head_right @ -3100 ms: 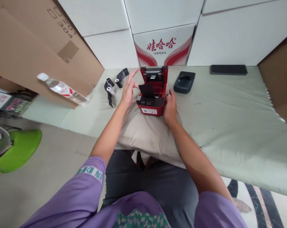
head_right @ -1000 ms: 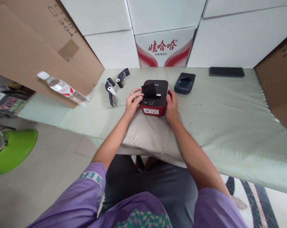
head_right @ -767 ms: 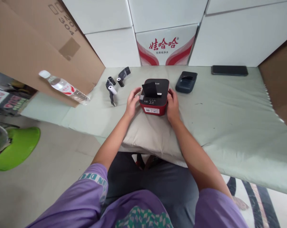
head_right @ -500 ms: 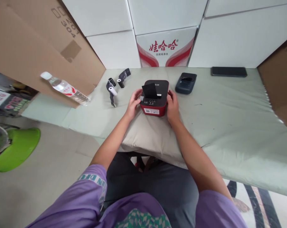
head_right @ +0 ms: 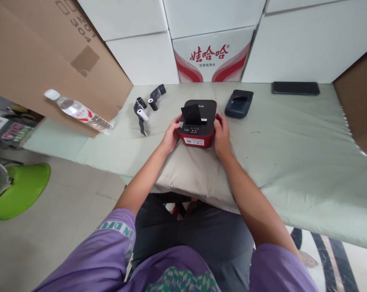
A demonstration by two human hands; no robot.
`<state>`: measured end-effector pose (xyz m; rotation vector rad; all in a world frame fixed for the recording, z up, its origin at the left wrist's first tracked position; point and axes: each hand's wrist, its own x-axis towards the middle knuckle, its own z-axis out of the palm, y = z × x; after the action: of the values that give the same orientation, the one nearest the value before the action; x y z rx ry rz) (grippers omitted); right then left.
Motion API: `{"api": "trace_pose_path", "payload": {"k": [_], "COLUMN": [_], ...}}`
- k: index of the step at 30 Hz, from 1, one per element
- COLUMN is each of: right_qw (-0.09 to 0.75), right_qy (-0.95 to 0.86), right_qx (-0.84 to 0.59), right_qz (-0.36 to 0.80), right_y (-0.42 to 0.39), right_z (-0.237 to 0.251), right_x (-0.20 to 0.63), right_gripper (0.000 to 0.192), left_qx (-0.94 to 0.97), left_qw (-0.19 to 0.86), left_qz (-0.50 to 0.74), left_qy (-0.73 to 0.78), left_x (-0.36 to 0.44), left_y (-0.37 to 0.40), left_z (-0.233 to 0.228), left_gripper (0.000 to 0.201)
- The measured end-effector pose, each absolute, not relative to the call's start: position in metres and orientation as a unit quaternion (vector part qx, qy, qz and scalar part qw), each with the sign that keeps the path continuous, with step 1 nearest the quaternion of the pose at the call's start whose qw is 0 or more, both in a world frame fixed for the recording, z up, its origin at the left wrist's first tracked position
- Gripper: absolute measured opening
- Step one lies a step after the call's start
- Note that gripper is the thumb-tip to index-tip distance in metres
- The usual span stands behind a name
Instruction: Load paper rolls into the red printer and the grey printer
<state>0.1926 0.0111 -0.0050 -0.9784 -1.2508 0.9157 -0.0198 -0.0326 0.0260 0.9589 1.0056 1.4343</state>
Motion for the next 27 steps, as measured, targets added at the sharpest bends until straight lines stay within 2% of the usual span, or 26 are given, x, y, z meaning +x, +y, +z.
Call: {"api": "trace_pose_path", "payload": {"k": [8, 10, 13, 15, 18, 21, 27], "right_qw": [0.598, 0.576, 0.548, 0.551, 0.569, 0.582, 0.592], "right_qy": [-0.556, -0.586, -0.635, -0.651, -0.651, -0.633, -0.607], "right_qx": [-0.374, -0.360, -0.347, -0.333, -0.321, -0.356, -0.381], "right_qz": [0.439, 0.442, 0.419, 0.401, 0.387, 0.366, 0.368], "right_y": [-0.006, -0.017, -0.021, -0.008, 0.034, 0.084, 0.144], "right_z": [-0.005, 0.002, 0.023, 0.042, 0.066, 0.070, 0.038], "right_x": [0.184, 0.182, 0.182, 0.181, 0.175, 0.166, 0.155], "right_gripper": [0.080, 0.091, 0.119, 0.127, 0.124, 0.111, 0.107], "left_qx": [0.457, 0.472, 0.496, 0.508, 0.503, 0.455, 0.342], "left_qw": [0.526, 0.524, 0.500, 0.476, 0.466, 0.516, 0.586], "left_qz": [0.604, 0.596, 0.588, 0.593, 0.611, 0.606, 0.597], "left_qy": [0.386, 0.384, 0.397, 0.405, 0.396, 0.398, 0.428], "left_x": [-0.011, -0.008, -0.009, -0.011, -0.011, -0.007, 0.003], "left_y": [-0.035, -0.036, -0.029, -0.013, 0.033, 0.085, 0.137], "left_z": [0.007, 0.008, 0.021, 0.037, 0.064, 0.078, 0.058], "left_gripper": [0.063, 0.063, 0.056, 0.051, 0.046, 0.046, 0.037]}}
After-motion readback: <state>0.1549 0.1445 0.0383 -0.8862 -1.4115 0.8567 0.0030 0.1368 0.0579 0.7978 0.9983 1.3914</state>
